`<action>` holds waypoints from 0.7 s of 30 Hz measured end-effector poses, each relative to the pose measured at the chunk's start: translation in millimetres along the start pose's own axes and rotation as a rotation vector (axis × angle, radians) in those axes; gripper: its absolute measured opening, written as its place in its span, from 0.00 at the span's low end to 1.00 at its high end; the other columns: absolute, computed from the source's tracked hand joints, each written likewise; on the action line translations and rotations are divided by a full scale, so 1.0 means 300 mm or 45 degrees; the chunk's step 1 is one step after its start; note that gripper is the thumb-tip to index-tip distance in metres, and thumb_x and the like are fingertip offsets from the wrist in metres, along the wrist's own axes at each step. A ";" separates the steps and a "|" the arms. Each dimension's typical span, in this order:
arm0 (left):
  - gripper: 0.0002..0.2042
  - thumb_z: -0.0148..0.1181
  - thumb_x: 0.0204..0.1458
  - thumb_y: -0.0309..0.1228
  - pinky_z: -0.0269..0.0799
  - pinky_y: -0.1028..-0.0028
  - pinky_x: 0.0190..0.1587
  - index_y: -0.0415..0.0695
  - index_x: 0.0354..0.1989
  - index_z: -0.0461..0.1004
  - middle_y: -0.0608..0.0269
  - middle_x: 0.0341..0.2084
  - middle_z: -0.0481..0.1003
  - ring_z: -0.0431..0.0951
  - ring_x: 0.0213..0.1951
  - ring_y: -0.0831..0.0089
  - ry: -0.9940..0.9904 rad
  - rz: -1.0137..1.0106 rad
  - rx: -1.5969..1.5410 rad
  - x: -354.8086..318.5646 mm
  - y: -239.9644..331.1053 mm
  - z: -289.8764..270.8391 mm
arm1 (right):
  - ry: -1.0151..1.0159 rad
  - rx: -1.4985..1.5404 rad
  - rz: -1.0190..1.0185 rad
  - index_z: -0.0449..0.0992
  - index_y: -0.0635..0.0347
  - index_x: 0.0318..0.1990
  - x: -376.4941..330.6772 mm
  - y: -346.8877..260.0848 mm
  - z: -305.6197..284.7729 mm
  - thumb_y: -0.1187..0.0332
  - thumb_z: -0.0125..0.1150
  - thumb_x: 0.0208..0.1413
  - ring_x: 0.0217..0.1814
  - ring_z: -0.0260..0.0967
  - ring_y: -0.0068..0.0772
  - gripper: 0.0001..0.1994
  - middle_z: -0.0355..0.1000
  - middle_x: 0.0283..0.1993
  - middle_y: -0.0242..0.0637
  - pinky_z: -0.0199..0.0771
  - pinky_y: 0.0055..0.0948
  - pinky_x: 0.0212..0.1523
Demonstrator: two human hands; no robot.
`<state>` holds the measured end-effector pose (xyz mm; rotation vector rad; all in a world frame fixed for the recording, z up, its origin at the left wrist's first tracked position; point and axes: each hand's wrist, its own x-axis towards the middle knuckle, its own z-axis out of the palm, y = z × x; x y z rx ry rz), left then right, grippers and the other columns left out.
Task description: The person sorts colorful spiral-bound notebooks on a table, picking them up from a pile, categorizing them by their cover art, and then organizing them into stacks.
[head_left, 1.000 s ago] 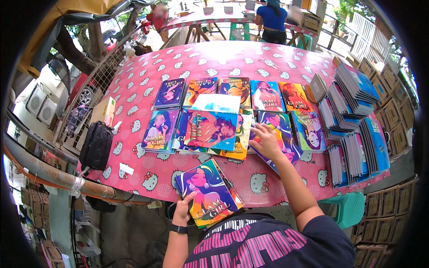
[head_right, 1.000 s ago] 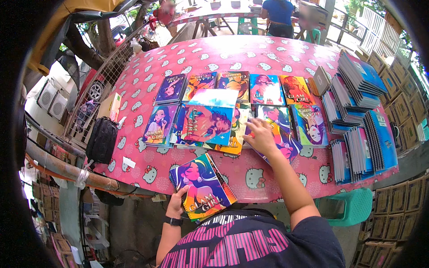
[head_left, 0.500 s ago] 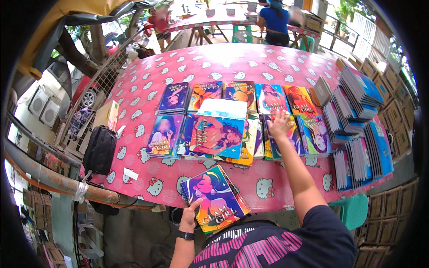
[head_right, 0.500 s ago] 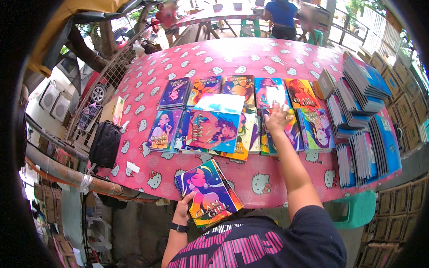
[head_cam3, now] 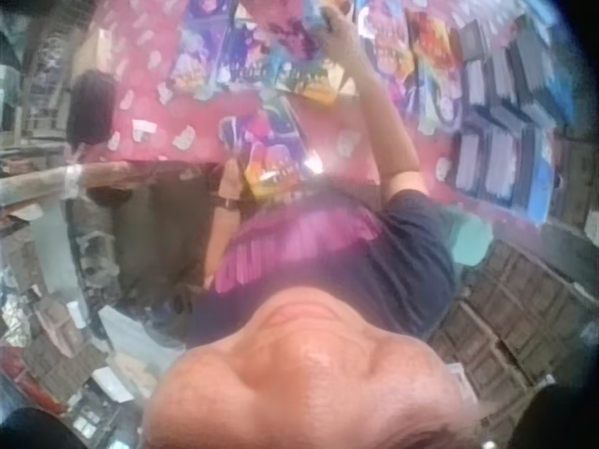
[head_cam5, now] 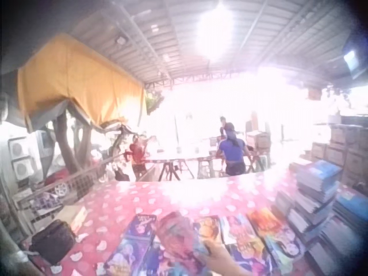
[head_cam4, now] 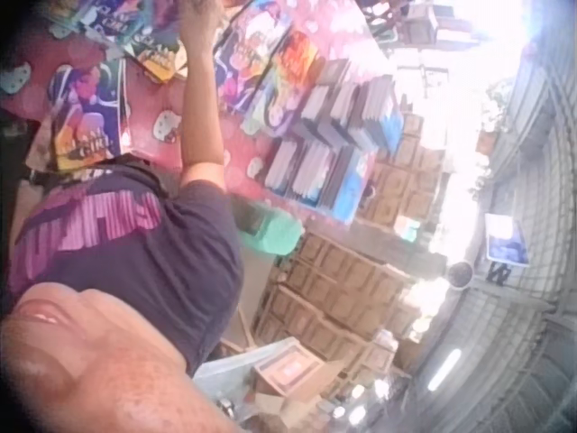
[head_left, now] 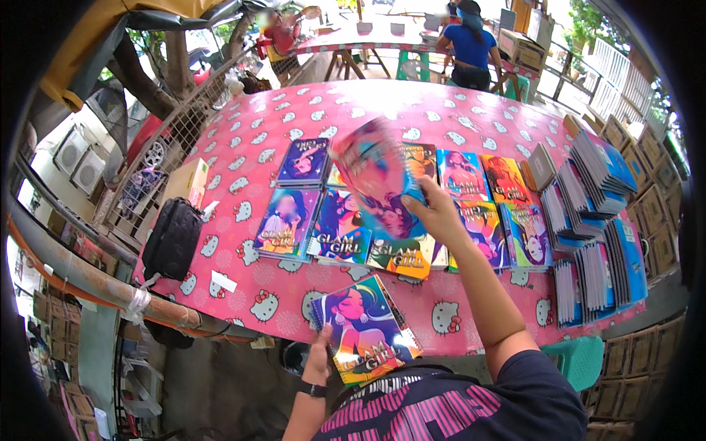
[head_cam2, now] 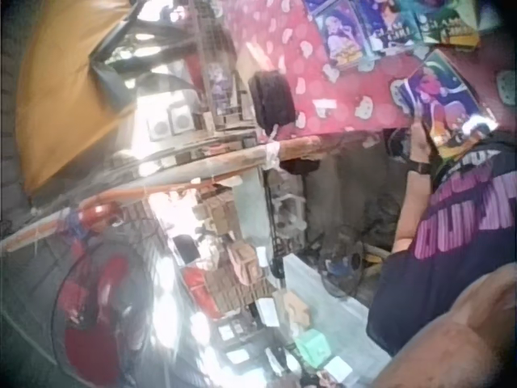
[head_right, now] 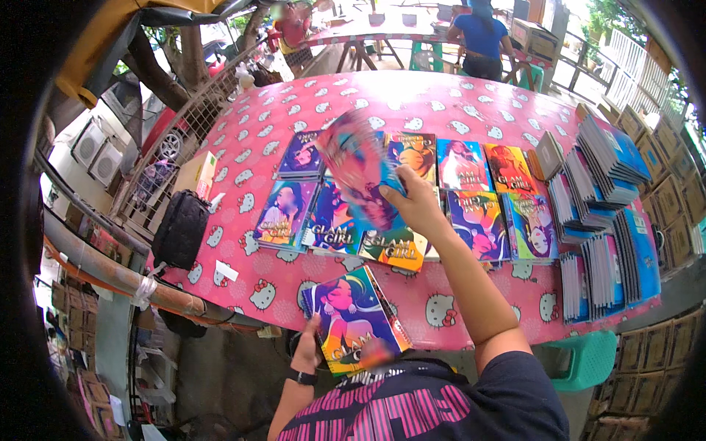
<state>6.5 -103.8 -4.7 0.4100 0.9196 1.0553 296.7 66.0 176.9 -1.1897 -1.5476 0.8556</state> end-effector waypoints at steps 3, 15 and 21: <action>0.34 0.44 0.53 0.60 0.59 0.62 0.58 0.43 0.59 0.60 0.58 0.53 0.68 0.67 0.55 0.64 -0.194 -0.044 -0.138 -0.023 0.075 0.077 | -0.135 0.622 0.213 0.60 0.62 0.56 -0.185 0.006 -0.007 0.70 0.60 0.53 0.47 0.67 0.22 0.24 0.69 0.48 0.32 0.67 0.27 0.51; 0.30 0.63 0.40 0.19 0.68 0.66 0.52 0.41 0.55 0.60 0.58 0.47 0.70 0.71 0.49 0.64 -0.313 -0.123 0.251 0.037 0.092 0.034 | -0.292 -1.469 -0.107 0.60 0.54 0.60 -0.274 0.363 0.130 0.62 0.65 0.43 0.68 0.49 0.45 0.34 0.57 0.64 0.42 0.54 0.53 0.59; 0.40 0.66 0.42 0.24 0.65 0.61 0.54 0.48 0.62 0.47 0.58 0.54 0.63 0.66 0.54 0.60 -0.282 -0.204 0.274 0.012 0.157 0.003 | 0.068 -0.503 0.112 0.72 0.55 0.52 -0.232 0.335 0.041 0.68 0.53 0.55 0.51 0.71 0.39 0.16 0.72 0.49 0.43 0.69 0.30 0.49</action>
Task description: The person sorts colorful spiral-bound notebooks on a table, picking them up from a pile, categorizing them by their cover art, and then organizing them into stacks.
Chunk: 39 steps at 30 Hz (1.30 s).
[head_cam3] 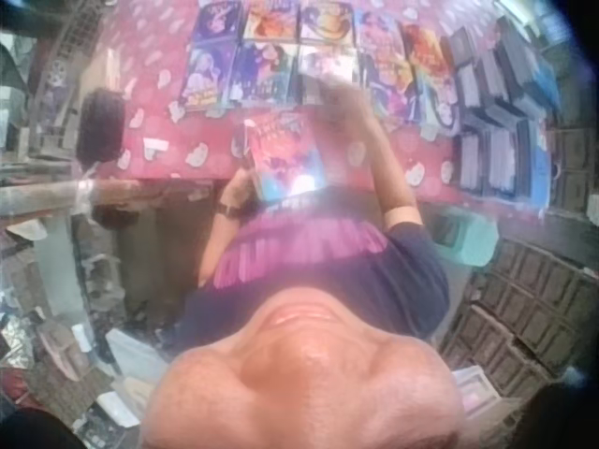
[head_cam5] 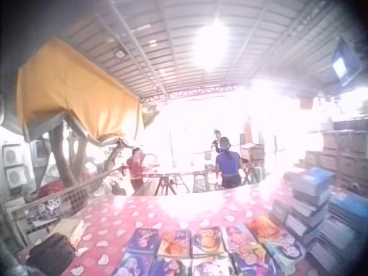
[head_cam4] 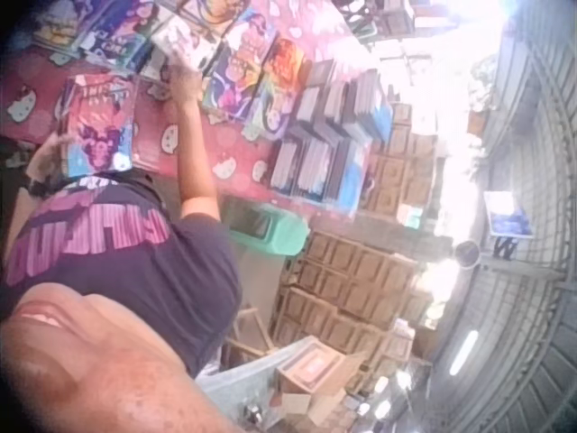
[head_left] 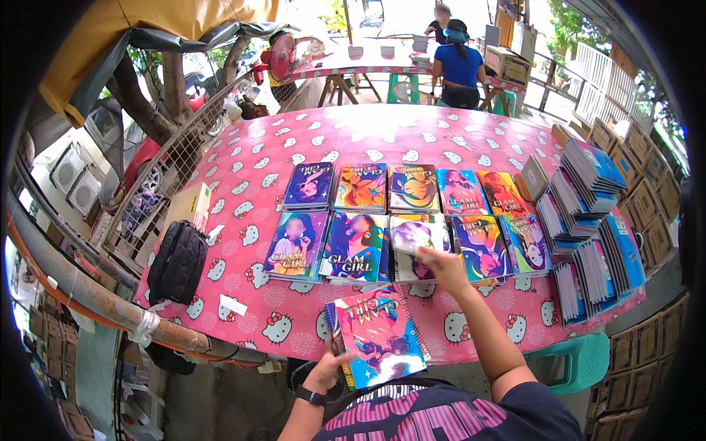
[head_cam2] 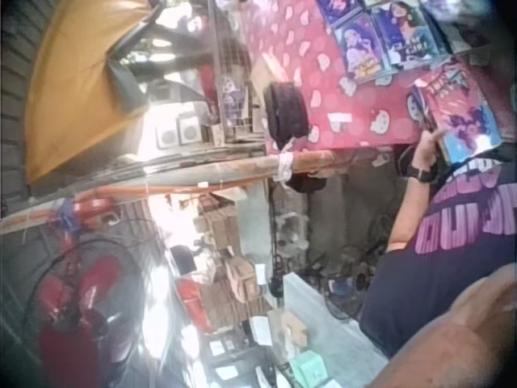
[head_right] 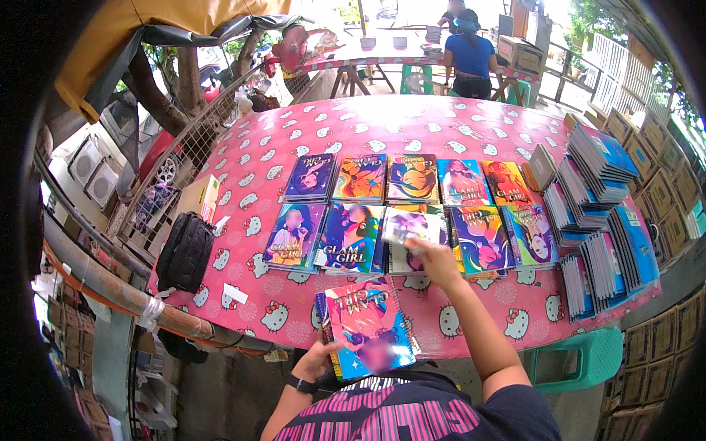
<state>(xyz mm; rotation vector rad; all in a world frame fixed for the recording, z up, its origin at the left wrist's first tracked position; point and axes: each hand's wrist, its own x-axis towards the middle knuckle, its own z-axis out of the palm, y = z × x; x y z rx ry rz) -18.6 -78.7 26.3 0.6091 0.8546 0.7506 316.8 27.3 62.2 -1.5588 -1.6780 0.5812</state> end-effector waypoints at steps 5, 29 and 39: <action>0.36 0.43 0.52 0.62 0.62 0.60 0.56 0.50 0.63 0.52 0.58 0.57 0.62 0.64 0.57 0.63 -0.225 -0.052 -0.276 0.025 0.048 -0.053 | 0.018 0.017 -0.483 0.74 0.58 0.48 -0.132 -0.323 -0.098 0.73 0.56 0.51 0.49 0.71 0.41 0.16 0.73 0.48 0.43 0.71 0.33 0.47; 0.36 0.65 0.43 0.35 0.70 0.68 0.47 0.44 0.59 0.52 0.58 0.46 0.66 0.69 0.47 0.67 0.305 -0.052 -0.085 0.104 -0.054 -0.068 | 0.103 -0.374 0.794 0.67 0.60 0.44 0.768 0.488 -0.070 0.58 0.70 0.38 0.38 0.73 0.37 0.27 0.72 0.39 0.44 0.75 0.36 0.36; 0.29 0.57 0.50 0.41 0.69 0.62 0.49 0.47 0.59 0.55 0.60 0.47 0.68 0.69 0.49 0.65 0.316 0.033 -0.178 0.025 0.012 -0.056 | -0.171 1.715 0.376 0.58 0.61 0.57 0.169 -0.272 -0.200 0.80 0.54 0.49 0.37 0.74 0.33 0.25 0.69 0.41 0.39 0.81 0.34 0.34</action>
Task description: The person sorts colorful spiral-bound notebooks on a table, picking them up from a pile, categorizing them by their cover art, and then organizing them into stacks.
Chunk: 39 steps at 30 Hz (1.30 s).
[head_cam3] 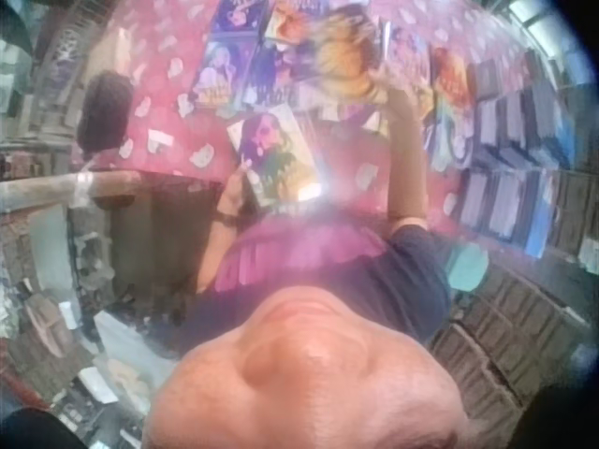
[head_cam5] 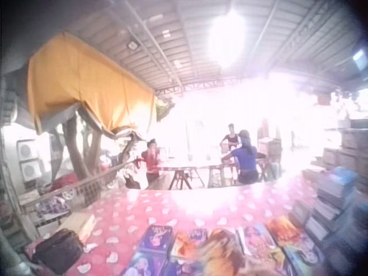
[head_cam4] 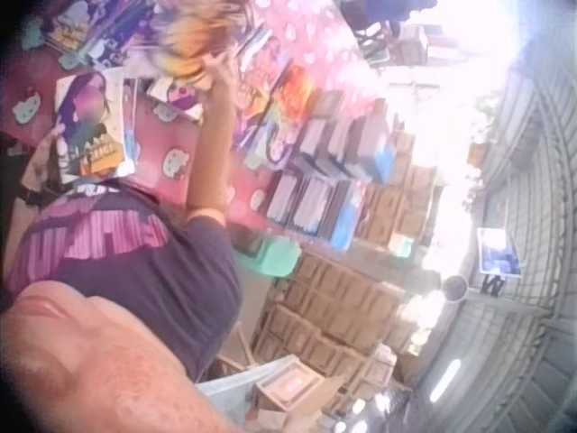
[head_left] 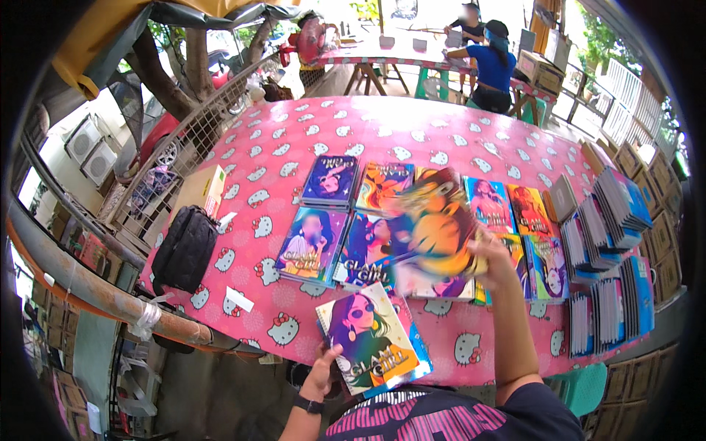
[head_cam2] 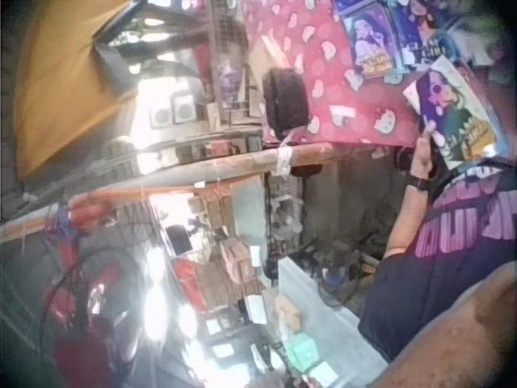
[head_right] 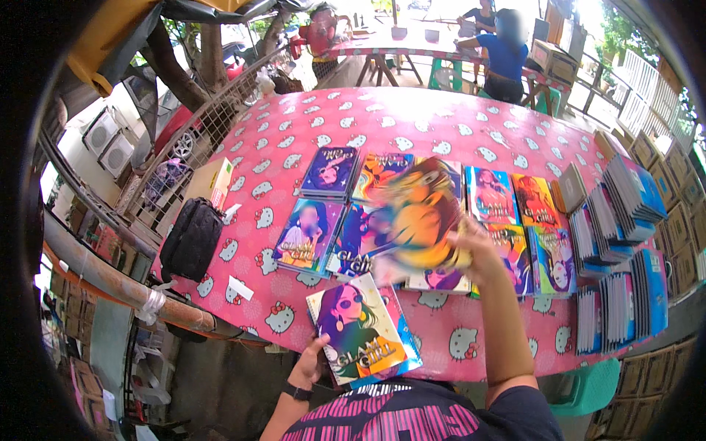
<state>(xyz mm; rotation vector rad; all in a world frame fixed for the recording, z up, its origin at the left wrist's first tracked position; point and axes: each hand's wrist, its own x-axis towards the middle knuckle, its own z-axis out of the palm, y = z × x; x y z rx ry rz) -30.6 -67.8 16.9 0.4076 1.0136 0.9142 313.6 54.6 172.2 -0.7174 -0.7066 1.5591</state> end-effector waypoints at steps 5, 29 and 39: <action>0.37 0.40 0.51 0.64 0.59 0.60 0.58 0.46 0.60 0.57 0.59 0.53 0.67 0.65 0.55 0.64 -0.294 0.097 -0.098 -0.023 0.045 0.056 | -0.127 -1.555 0.380 0.65 0.63 0.39 -0.243 0.388 0.004 0.60 0.65 0.46 0.40 0.71 0.35 0.20 0.71 0.36 0.43 0.70 0.35 0.39; 0.11 0.62 0.45 0.31 0.74 0.70 0.39 0.41 0.36 0.73 0.64 0.27 0.76 0.77 0.31 0.71 0.180 -0.088 0.215 -0.110 0.012 -0.114 | -0.982 -2.451 -0.513 0.73 0.62 0.40 0.344 0.599 0.036 0.57 0.53 0.51 0.54 0.66 0.43 0.17 0.70 0.46 0.42 0.69 0.40 0.49; 0.31 0.55 0.52 0.52 0.69 0.65 0.53 0.44 0.58 0.59 0.58 0.51 0.69 0.72 0.50 0.64 0.096 0.032 -0.264 -0.115 0.044 -0.080 | -1.008 -1.969 -0.648 0.77 0.48 0.41 -0.001 0.163 0.282 0.66 0.58 0.49 0.38 0.72 0.37 0.10 0.74 0.33 0.34 0.73 0.32 0.36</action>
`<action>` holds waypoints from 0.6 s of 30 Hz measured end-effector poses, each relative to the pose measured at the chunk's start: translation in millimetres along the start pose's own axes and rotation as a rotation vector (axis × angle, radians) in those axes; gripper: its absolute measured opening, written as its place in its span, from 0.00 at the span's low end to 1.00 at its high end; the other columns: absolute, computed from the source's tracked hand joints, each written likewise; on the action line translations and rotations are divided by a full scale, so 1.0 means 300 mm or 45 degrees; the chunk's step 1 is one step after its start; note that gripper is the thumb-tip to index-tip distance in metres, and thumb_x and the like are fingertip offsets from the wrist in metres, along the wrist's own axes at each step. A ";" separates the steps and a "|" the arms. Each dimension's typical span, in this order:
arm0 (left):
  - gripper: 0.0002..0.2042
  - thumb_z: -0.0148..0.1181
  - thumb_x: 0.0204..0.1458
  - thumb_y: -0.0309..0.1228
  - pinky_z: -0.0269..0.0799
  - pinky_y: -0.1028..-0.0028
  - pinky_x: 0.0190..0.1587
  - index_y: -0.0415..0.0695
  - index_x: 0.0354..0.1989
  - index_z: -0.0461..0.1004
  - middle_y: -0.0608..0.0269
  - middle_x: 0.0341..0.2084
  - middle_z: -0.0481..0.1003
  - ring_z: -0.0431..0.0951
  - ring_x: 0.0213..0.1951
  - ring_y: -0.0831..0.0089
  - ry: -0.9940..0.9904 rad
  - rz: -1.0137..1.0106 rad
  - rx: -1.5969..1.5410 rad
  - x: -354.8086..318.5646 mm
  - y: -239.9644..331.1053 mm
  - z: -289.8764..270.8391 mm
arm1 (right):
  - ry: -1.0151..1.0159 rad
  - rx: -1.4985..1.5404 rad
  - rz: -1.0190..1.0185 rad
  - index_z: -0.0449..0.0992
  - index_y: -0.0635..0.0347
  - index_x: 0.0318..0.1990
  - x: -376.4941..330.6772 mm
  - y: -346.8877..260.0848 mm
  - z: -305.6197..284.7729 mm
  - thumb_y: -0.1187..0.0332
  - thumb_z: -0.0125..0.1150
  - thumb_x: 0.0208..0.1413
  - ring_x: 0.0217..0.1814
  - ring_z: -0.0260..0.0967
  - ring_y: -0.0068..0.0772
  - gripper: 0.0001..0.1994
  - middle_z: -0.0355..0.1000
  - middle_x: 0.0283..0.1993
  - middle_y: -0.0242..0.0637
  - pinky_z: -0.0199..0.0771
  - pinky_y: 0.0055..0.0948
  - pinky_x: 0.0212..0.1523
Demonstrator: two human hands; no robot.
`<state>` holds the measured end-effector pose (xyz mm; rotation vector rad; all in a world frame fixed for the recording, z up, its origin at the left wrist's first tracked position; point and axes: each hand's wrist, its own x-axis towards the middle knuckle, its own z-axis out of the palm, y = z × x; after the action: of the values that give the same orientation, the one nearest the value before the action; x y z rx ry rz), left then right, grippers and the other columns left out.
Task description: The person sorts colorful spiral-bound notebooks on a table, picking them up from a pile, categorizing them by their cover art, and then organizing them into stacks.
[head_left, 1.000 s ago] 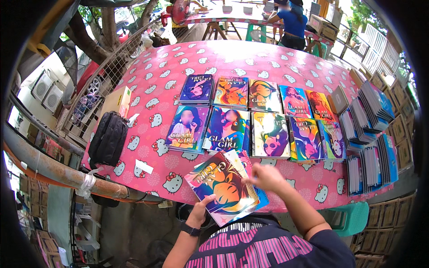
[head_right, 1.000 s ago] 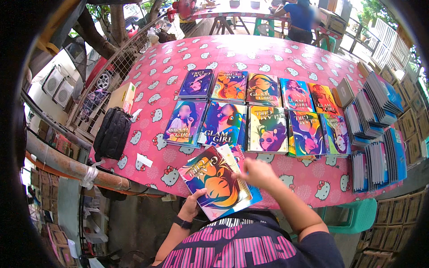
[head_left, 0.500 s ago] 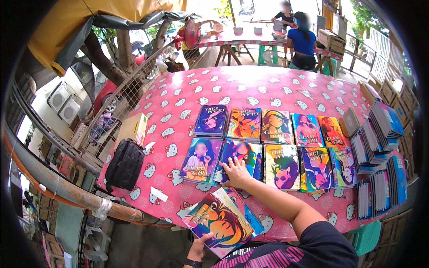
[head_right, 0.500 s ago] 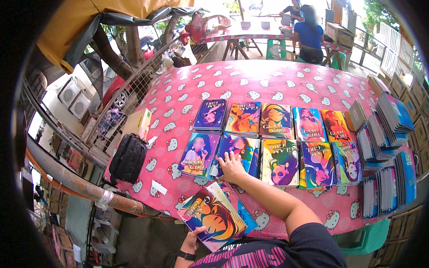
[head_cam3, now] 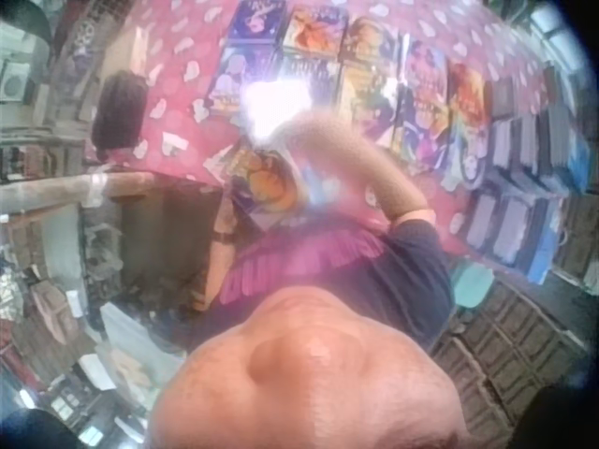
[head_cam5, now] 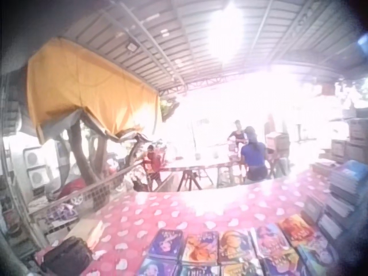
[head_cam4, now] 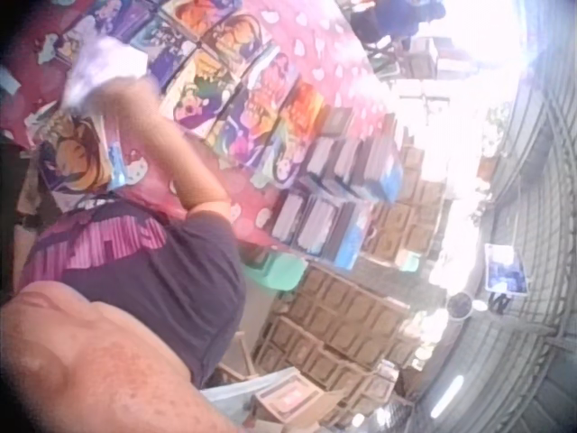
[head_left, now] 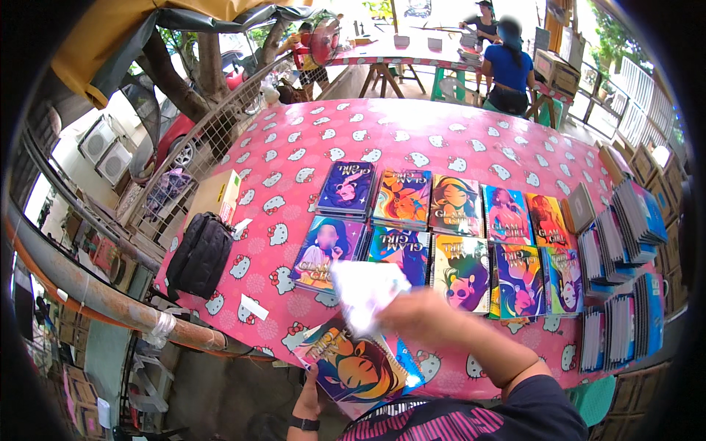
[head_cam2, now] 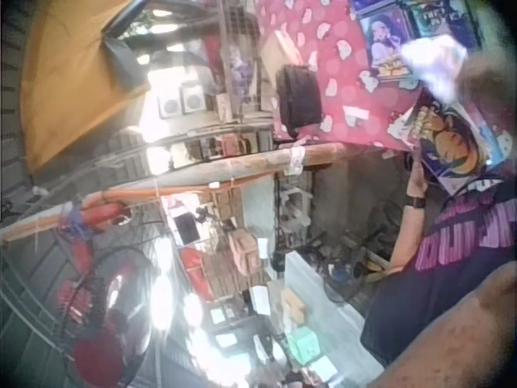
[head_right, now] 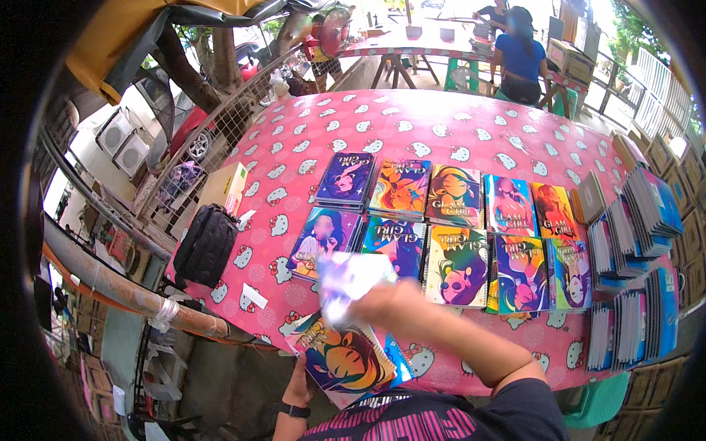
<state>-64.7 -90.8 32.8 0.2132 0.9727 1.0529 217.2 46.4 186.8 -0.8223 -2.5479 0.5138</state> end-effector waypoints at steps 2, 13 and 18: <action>0.33 0.54 0.51 0.54 0.69 0.64 0.52 0.43 0.58 0.59 0.57 0.49 0.70 0.72 0.50 0.64 -0.100 0.097 -0.040 -0.011 0.018 0.041 | -0.301 0.560 -0.136 0.76 0.50 0.41 -0.007 -0.117 0.120 0.61 0.60 0.49 0.42 0.71 0.39 0.12 0.74 0.36 0.38 0.73 0.38 0.42; 0.12 0.58 0.49 0.34 0.78 0.70 0.31 0.41 0.38 0.72 0.61 0.27 0.77 0.79 0.27 0.69 0.162 -0.136 0.134 -0.014 0.016 0.060 | 0.021 -0.434 1.011 0.50 0.59 0.65 0.289 0.962 0.165 0.45 0.56 0.50 0.73 0.34 0.46 0.40 0.40 0.70 0.47 0.44 0.56 0.65; 0.12 0.56 0.51 0.37 0.78 0.69 0.33 0.43 0.39 0.72 0.61 0.27 0.78 0.79 0.27 0.69 0.253 -0.014 0.078 -0.016 -0.040 -0.006 | -0.272 -0.488 0.871 0.49 0.56 0.66 0.318 0.843 0.192 0.31 0.54 0.40 0.72 0.35 0.55 0.51 0.40 0.69 0.56 0.40 0.65 0.63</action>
<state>-59.3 -101.3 27.5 0.1551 1.1848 1.0491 235.9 284.6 47.5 -1.8947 -2.5420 0.3126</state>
